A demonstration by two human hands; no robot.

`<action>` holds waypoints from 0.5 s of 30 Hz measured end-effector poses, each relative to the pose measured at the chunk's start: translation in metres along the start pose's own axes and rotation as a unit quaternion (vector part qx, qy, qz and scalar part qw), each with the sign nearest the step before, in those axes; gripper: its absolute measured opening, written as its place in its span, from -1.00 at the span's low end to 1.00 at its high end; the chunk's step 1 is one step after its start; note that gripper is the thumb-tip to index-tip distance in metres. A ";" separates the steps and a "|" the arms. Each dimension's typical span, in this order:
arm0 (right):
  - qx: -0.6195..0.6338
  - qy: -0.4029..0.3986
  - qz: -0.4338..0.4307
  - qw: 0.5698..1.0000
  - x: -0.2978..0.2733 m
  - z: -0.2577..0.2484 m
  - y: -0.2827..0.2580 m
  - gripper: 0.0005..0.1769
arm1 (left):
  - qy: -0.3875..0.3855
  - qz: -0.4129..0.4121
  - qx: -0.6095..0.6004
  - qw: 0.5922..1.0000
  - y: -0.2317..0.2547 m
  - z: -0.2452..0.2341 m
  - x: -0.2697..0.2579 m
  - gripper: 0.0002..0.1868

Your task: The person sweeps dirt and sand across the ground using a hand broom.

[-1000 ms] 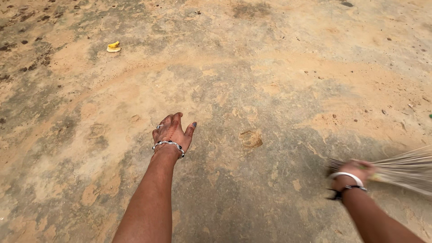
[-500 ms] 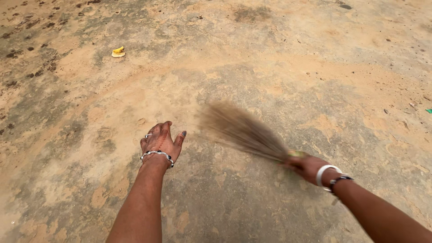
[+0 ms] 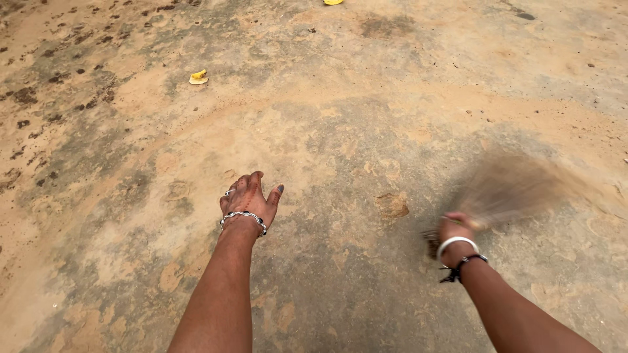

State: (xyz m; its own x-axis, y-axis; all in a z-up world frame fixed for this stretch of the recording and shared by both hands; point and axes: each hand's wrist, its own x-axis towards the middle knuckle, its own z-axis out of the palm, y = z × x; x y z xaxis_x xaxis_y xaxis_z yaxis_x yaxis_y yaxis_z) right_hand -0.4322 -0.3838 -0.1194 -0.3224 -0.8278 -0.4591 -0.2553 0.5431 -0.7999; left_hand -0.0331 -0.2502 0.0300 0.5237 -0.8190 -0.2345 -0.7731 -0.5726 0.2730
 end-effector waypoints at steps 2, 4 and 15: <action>0.013 -0.178 -0.148 0.973 -0.042 0.050 -0.044 -0.96 | -0.004 0.003 0.012 1.000 -0.003 0.003 0.001 -0.27; -0.197 -0.239 -0.178 0.934 -0.079 0.078 -0.078 -0.89 | -0.004 0.006 0.007 1.000 -0.009 0.005 0.001 -0.26; -0.343 -0.080 -0.087 0.932 -0.035 0.022 -0.058 -0.67 | -0.002 -0.027 -0.010 1.000 -0.057 -0.005 -0.003 -0.28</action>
State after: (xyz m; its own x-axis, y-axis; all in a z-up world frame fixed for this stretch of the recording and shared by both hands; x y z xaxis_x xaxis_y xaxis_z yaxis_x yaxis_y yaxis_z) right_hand -0.3861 -0.3895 -0.0653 -0.0965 -0.8921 -0.4415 -0.8308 0.3165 -0.4579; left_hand 0.0111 -0.2156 0.0198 0.5633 -0.7864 -0.2533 -0.7361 -0.6169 0.2784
